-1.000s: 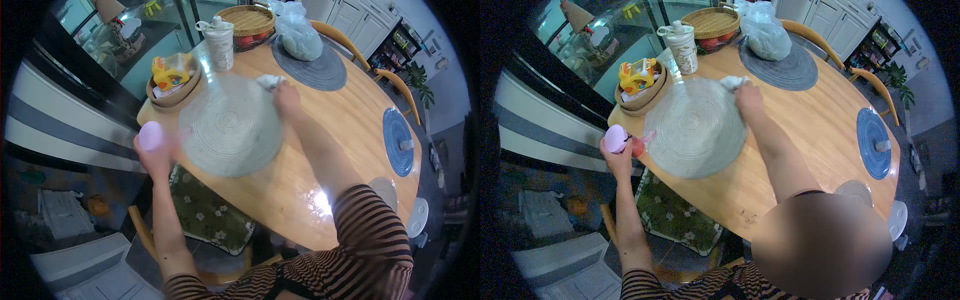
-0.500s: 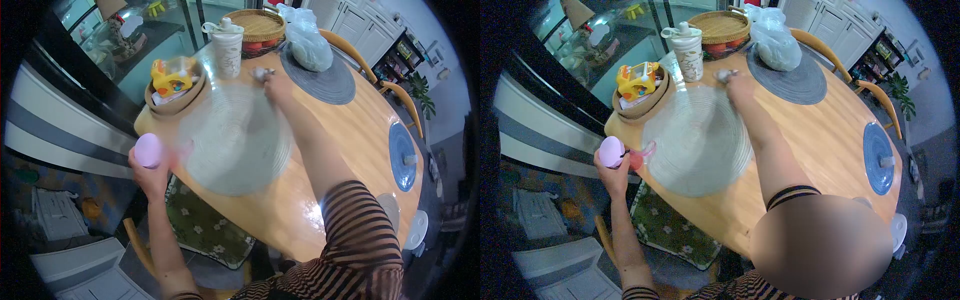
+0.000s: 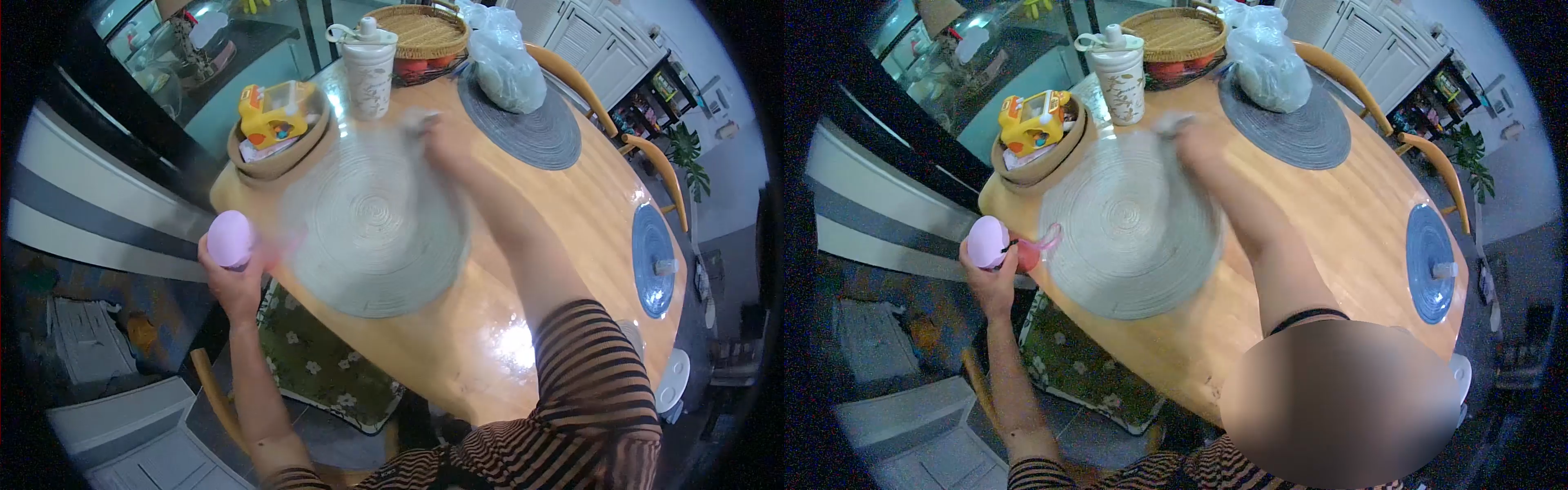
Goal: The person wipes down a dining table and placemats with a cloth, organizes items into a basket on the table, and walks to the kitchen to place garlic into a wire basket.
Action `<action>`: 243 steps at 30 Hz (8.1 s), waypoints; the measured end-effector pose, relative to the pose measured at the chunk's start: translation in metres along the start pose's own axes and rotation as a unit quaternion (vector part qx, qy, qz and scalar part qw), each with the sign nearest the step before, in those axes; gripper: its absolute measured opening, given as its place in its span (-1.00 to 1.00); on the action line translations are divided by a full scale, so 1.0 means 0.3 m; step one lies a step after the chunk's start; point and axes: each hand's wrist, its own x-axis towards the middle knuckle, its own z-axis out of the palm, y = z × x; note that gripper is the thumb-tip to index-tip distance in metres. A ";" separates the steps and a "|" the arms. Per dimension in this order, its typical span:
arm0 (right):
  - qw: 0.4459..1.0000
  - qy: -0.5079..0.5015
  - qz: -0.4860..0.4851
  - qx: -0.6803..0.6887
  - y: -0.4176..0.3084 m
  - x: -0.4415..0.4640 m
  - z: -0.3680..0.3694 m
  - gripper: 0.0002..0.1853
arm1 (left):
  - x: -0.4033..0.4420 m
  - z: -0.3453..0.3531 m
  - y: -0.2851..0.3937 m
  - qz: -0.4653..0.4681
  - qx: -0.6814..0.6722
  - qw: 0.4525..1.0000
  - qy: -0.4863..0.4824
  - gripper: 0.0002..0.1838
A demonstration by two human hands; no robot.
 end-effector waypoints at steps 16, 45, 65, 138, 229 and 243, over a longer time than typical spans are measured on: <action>0.958 -0.002 -0.283 0.047 -0.281 -0.650 0.141 -0.78 | -0.001 0.016 -0.029 0.008 -0.002 1.000 0.011 -0.20; 0.926 -0.022 -0.376 -0.009 -0.280 -0.871 0.082 -0.70 | 0.010 0.000 -0.038 -0.019 0.102 0.995 0.004 -0.13; 0.920 0.144 0.335 -0.143 0.564 -0.720 -0.360 -0.70 | 0.120 0.262 0.060 0.053 -0.124 0.989 -0.054 -0.17; 0.943 0.186 0.247 -0.120 0.739 -1.731 -0.442 -0.55 | -0.474 1.240 0.627 0.455 0.170 0.833 -0.265 -0.66; 0.933 0.166 0.305 -0.099 0.822 -2.323 -0.422 -0.39 | -1.177 0.511 0.659 0.313 0.287 0.857 -0.292 -0.60; 0.842 0.221 0.469 -0.150 0.972 -2.767 -0.422 -0.43 | -1.332 0.481 0.836 0.241 0.297 0.862 -0.333 -0.75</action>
